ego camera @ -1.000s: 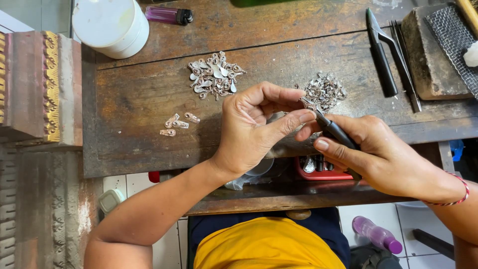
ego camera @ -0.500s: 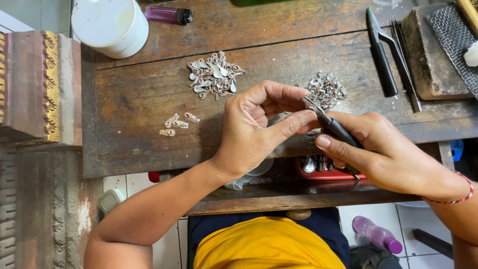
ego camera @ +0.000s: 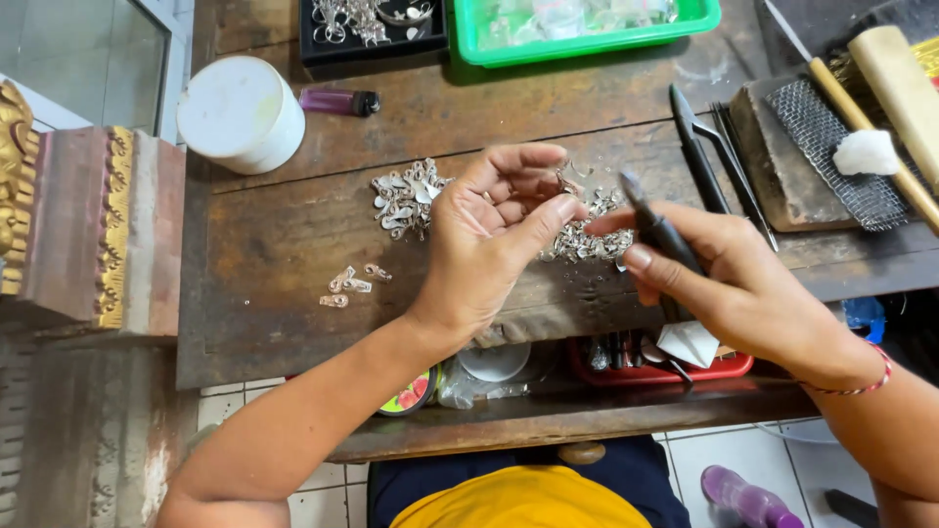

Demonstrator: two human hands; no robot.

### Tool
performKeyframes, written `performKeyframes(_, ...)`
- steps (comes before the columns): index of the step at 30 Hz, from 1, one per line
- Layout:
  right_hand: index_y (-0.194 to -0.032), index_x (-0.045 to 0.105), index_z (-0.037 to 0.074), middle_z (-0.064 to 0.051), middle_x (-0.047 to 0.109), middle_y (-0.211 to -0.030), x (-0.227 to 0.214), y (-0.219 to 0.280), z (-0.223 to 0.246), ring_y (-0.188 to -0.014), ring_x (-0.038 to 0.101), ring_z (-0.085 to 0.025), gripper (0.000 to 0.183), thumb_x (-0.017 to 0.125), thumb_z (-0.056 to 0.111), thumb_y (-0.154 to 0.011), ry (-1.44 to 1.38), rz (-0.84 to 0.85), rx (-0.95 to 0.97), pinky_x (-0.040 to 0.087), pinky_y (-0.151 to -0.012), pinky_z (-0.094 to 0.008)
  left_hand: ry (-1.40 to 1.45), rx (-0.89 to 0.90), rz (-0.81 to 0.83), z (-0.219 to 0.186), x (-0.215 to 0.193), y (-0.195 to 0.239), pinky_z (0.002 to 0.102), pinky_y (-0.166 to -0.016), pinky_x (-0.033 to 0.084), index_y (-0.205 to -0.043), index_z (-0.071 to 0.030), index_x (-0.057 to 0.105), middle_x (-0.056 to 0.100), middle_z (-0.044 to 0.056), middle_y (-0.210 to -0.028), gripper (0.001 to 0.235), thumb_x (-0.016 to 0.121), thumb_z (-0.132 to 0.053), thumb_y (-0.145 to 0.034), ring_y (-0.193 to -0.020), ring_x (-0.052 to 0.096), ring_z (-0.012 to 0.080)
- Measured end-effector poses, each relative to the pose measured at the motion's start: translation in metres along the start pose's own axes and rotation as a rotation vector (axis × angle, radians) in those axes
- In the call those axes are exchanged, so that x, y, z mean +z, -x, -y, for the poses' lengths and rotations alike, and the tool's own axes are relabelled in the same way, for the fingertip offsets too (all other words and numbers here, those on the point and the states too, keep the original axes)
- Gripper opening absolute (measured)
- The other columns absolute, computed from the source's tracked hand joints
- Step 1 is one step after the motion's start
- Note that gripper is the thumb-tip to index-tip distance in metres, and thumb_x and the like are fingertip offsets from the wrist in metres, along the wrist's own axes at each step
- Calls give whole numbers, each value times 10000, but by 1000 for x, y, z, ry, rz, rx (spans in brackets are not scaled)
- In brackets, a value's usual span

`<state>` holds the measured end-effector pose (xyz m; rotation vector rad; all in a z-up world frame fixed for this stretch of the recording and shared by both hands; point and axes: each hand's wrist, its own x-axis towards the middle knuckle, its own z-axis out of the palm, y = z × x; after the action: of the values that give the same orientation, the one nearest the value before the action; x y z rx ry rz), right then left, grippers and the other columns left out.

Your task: The person uses pliers to trim small metal pieces on a wooden workbench. They repeatedly pick up individual pieces, adjust their grip, and snip off small fragments, placing the finished pieces into a pile on the table.

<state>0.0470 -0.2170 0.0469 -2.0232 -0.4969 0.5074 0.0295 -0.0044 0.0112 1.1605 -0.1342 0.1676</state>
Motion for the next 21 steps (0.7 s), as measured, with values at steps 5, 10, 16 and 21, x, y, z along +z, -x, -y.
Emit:
performKeyframes(5,-1206,503,-9,-117,547,-862,16,-5,-27,-668,636,-198,187,525,101,-1056,-335,-313,-428,541,-666,-273,49,-45,22,-7,4,-1,247,-882,624,-1188,-22,649,707,86,-985,310,767,-22,-901,-899,758,179)
performKeyframes(10,-1156,556,51,-43,552,-848,23,-13,-33,-622,484,-105,172,590,27,-989,-93,-237,-318,443,-622,-223,73,-61,22,2,-13,10,253,-904,630,-1210,-8,672,704,76,-1011,311,765,-6,-914,-916,746,178)
performKeyframes(16,-1212,565,85,-1,497,-908,25,-14,-28,-739,451,-42,303,706,21,-952,-50,-247,-221,395,-684,-173,27,-93,9,-3,-15,15,256,-934,632,-1285,0,661,743,94,-985,416,782,-12,-887,-918,736,140)
performKeyframes(21,-1175,585,100,25,443,-727,22,-1,-2,-574,375,-46,218,641,73,-966,-186,-84,-111,359,-466,-188,-4,-37,42,-2,-18,19,217,-952,622,-1269,-49,703,764,59,-1057,394,813,-40,-890,-975,718,92)
